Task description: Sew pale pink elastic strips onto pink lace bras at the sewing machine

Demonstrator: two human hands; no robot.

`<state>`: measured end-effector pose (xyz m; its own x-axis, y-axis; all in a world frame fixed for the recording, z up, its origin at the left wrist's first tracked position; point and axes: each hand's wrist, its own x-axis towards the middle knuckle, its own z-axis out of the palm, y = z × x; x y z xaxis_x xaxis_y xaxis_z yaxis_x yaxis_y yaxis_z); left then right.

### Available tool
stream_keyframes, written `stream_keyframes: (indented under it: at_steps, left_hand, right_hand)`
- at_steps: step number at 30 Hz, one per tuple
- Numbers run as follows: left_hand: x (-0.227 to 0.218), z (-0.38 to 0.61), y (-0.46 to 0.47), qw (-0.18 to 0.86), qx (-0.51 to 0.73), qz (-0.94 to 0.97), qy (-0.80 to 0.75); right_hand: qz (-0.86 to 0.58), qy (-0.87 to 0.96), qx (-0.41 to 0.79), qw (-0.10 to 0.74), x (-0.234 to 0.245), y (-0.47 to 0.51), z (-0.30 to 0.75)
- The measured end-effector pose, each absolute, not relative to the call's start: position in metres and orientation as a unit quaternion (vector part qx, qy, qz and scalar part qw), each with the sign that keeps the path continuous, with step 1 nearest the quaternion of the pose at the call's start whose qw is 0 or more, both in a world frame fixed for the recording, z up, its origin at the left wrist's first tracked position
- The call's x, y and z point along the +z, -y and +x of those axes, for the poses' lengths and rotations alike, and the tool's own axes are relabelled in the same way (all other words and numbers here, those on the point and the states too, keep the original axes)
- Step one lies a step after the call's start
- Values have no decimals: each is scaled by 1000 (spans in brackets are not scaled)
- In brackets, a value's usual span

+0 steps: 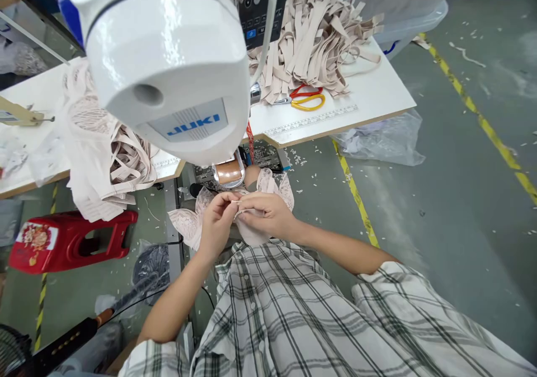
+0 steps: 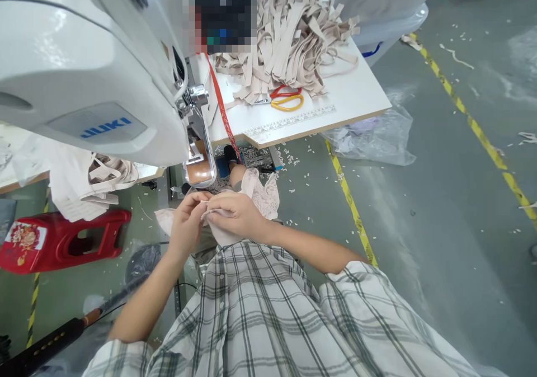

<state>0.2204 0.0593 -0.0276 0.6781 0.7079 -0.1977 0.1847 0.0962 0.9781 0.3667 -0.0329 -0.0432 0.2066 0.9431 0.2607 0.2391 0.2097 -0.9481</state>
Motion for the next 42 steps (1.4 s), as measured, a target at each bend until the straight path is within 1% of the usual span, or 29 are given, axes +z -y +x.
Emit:
stream_keyframes:
  at_steps: [2,6,9,11,15,22,25,28,30,35,39,42]
  left_hand:
    - [-26,218,-56,596,222,681,-363]
    - [-24,211,-63,419,213,817,-332]
    - [-30,210,-68,343,244,860,-288]
    - [-35,210,-69,314,274,869,-267]
    - [-40,211,-69,303,297,866,-263]
    - [-34,210,-69,339,265,863,-266]
    - [-25,212,-68,313,270,861,-297]
    - [-13,212,-67,267,267,884,-275]
    - [-5,213,-69,240,263,902,-244]
    - [5,215,-75,221,250,918,-215]
    - [7,216,-78,249,223,917,-218]
    - [8,217,-79,279,213,909,-225]
  right_hand:
    - [-545,546,318,551,-39,32,367]
    - [-554,563,330,518,-33,31,370]
    - [-563,557,351,499,-30,32,370]
    - [-563,545,372,498,-29,32,370]
    - [-557,510,414,507,-28,31,370]
    - [-578,436,451,522,-33,30,377]
    - [-617,466,386,503,-27,26,391]
    - [-661,535,289,440,-17,20,404]
    - [-651,575,279,409,-10,17,409]
    - [-589,586,385,402,0,13,413]
    - [-575,557,460,384,4,13,416]
    - [-571,553,482,369,6,13,419]
